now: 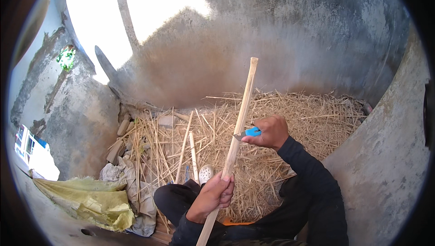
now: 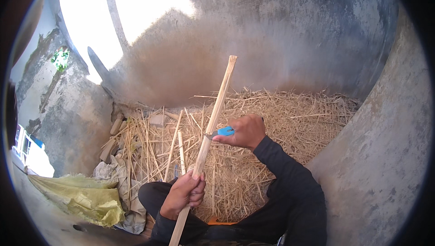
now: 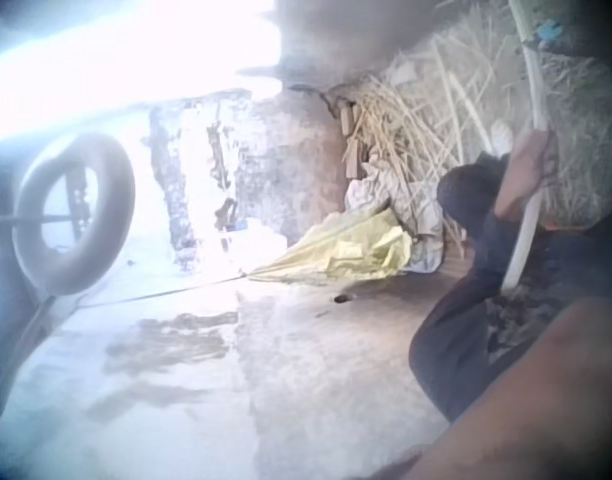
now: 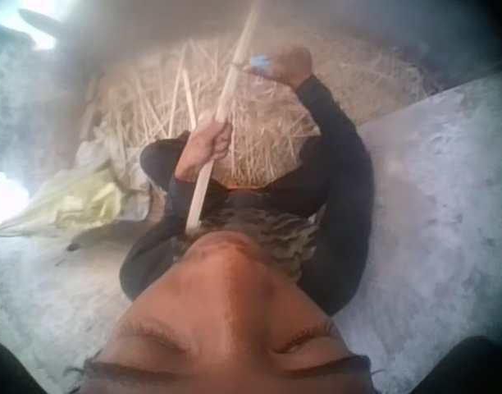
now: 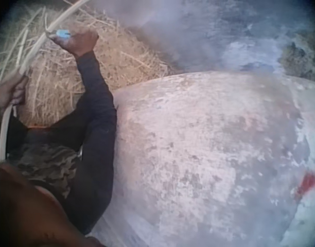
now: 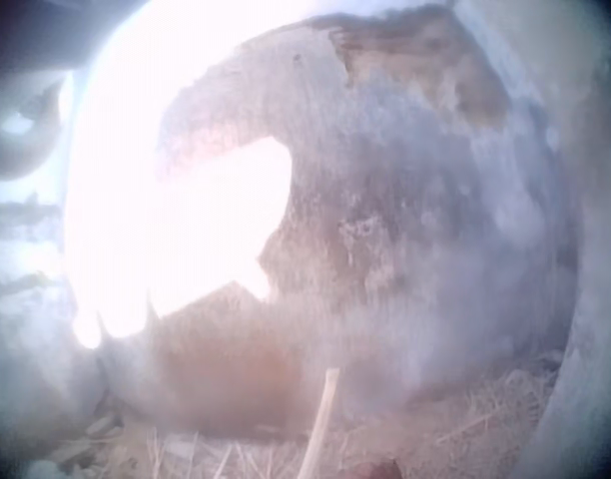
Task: The person sits on a straw-covered floor and uses a knife to shave the outer layer off a long bamboo stick. They hold the stick with one hand and scrape the blade along its length to remove the bark, repeating the motion to smooth the surface.
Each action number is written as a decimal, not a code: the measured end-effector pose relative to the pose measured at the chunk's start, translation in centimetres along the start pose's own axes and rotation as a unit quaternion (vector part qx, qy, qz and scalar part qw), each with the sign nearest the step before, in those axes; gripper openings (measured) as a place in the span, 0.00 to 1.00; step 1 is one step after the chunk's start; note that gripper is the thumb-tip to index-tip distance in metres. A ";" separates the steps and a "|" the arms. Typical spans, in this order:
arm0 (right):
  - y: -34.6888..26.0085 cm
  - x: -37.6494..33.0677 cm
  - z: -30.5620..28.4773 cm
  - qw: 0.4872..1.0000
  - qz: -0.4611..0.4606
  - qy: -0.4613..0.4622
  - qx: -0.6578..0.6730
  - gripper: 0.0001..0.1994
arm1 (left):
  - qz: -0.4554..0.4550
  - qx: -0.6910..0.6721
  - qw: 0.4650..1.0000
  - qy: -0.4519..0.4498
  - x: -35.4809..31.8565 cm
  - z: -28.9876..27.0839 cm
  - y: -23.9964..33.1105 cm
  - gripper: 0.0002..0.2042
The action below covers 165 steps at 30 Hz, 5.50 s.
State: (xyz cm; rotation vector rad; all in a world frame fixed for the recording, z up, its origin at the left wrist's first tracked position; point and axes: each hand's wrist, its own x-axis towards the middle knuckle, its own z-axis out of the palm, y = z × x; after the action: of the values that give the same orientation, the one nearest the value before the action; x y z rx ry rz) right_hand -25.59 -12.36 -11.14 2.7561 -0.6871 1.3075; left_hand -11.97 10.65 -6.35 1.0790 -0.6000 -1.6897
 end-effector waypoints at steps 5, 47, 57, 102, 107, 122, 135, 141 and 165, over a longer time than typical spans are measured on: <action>1.7 0.9 -0.3 1.000 0.020 0.020 -0.014 0.34 | 0.003 -0.004 1.000 0.011 -0.1 0.2 -0.1 0.09; -1.7 0.9 -0.3 0.999 0.036 -0.015 0.008 0.36 | 0.016 0.010 1.000 0.007 0.2 -0.9 -0.2 0.09; 1.3 1.2 1.0 0.999 0.049 0.014 -0.019 0.36 | -0.002 0.020 1.000 -0.003 0.2 -0.4 0.2 0.08; 12.6 -0.3 0.2 0.936 0.342 -0.033 -0.076 0.41 | -0.051 0.052 0.997 -0.021 -2.4 1.5 -4.4 0.11; 11.2 -0.1 -0.9 0.944 0.329 -0.025 -0.023 0.39 | -0.025 0.023 0.999 -0.007 -0.5 0.0 -3.2 0.13; -0.6 -0.4 -0.1 0.991 0.106 -0.083 0.023 0.36 | 0.013 0.065 0.998 0.022 -0.6 -0.2 -0.9 0.20; -5.8 -1.2 0.2 0.985 0.034 -0.087 0.143 0.38 | 0.039 0.128 0.988 0.080 -2.0 -0.2 -1.1 0.24; 1.1 0.0 1.0 0.978 0.188 -0.092 0.023 0.37 | 0.055 0.190 0.979 0.047 -2.1 0.6 -2.7 0.23; 10.3 0.4 -1.5 0.939 0.341 0.011 -0.029 0.40 | -0.016 0.027 0.999 -0.010 -2.2 -0.1 -3.1 0.18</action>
State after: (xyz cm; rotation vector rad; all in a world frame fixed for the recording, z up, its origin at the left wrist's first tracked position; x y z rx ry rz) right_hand -30.51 -21.51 -11.60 2.5262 -1.7537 1.3467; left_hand -13.12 13.86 -8.02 1.1172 -0.6476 -1.7210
